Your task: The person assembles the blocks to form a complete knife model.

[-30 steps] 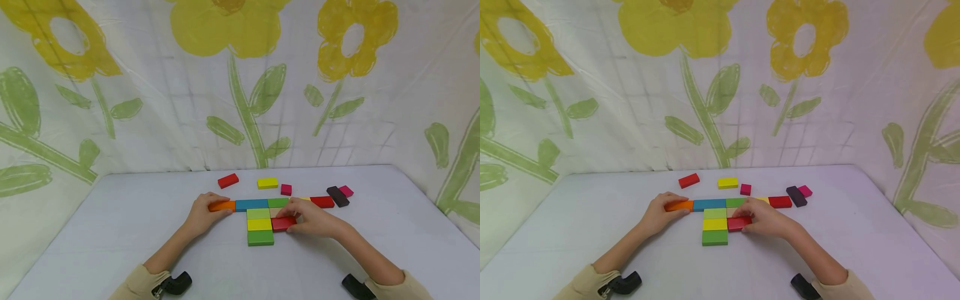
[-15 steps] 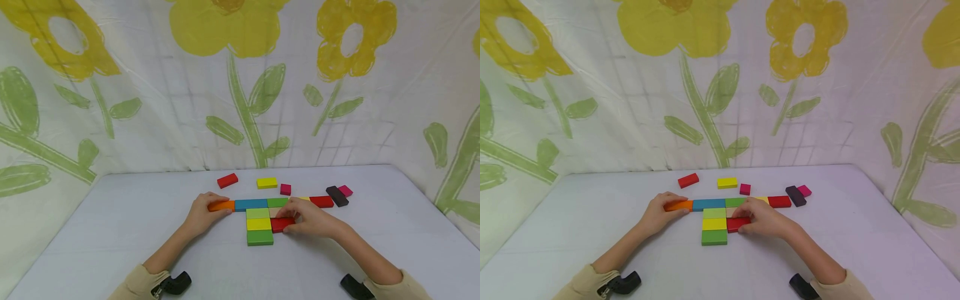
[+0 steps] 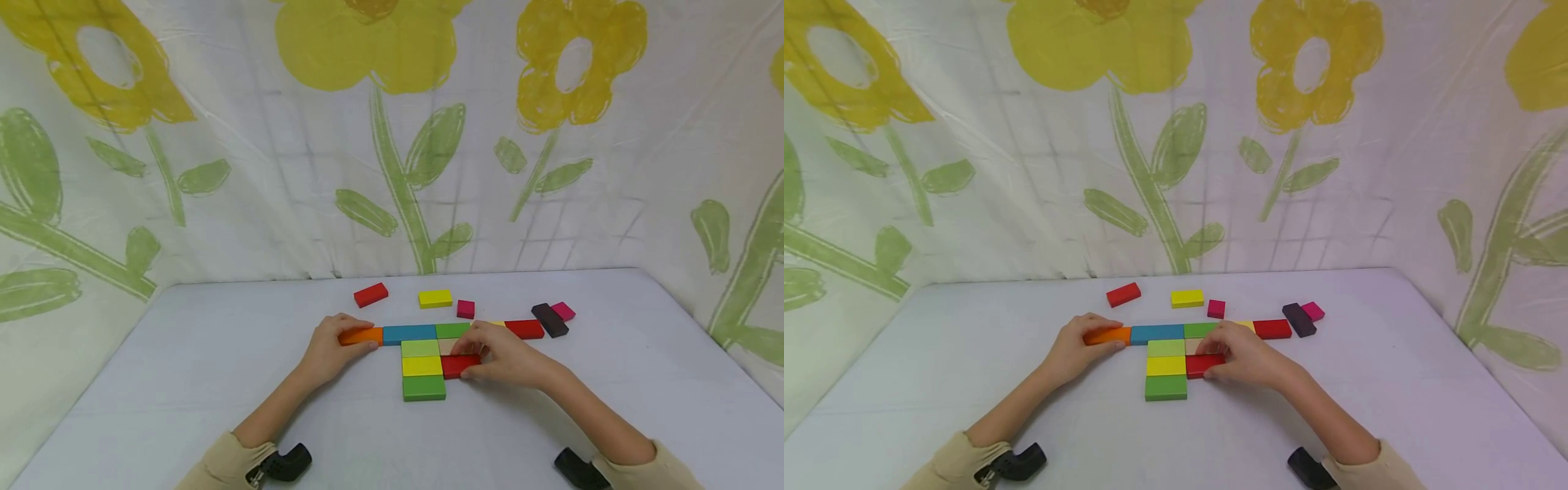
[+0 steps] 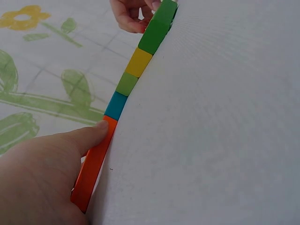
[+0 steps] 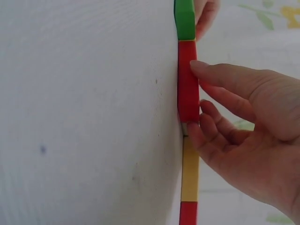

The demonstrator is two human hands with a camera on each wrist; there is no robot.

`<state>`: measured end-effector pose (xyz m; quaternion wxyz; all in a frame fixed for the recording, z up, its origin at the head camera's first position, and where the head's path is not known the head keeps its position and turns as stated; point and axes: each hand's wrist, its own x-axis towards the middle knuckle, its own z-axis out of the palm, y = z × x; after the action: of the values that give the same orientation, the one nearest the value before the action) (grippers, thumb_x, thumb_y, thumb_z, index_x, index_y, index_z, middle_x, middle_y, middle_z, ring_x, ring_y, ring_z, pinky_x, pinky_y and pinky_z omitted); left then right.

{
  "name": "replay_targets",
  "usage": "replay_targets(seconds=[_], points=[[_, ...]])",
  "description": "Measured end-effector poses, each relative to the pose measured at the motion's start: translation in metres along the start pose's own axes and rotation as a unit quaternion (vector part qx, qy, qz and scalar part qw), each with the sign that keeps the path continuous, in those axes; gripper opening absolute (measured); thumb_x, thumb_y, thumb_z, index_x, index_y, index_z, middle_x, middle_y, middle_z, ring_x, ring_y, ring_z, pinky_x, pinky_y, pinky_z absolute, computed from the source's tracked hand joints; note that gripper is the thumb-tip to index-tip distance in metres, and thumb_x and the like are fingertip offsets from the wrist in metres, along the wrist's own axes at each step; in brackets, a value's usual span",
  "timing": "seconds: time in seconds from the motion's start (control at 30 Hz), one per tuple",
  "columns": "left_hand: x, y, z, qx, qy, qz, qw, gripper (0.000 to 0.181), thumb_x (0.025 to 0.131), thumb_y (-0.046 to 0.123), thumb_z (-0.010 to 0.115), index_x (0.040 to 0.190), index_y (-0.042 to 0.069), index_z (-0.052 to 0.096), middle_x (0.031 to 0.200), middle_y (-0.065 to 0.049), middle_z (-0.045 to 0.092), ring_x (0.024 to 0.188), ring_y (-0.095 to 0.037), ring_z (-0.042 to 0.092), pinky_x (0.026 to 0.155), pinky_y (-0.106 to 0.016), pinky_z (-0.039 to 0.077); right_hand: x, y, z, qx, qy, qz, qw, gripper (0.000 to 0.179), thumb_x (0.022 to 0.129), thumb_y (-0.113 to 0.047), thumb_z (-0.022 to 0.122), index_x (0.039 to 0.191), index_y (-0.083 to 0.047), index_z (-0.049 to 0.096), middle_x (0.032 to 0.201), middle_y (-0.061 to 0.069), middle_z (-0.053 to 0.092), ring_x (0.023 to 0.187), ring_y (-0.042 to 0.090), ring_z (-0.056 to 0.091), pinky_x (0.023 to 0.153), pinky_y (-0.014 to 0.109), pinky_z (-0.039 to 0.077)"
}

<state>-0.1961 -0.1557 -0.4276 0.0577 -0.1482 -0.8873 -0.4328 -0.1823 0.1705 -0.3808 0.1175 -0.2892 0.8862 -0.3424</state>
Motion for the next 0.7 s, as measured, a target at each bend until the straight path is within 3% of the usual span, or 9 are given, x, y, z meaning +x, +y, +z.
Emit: replay_targets(seconds=[0.7], points=[[0.0001, -0.0001, 0.0, 0.001, -0.002, 0.002, 1.0, 0.034, 0.082, 0.026, 0.079, 0.114, 0.017, 0.074, 0.106, 0.001, 0.065, 0.102, -0.019, 0.051, 0.082, -0.037, 0.046, 0.0007, 0.0, 0.0016, 0.002, 0.012, 0.02, 0.9997, 0.03, 0.08, -0.022, 0.081, 0.106, -0.015, 0.069, 0.097, -0.003, 0.059, 0.092, 0.019, 0.054, 0.072, 0.024, 0.052]])
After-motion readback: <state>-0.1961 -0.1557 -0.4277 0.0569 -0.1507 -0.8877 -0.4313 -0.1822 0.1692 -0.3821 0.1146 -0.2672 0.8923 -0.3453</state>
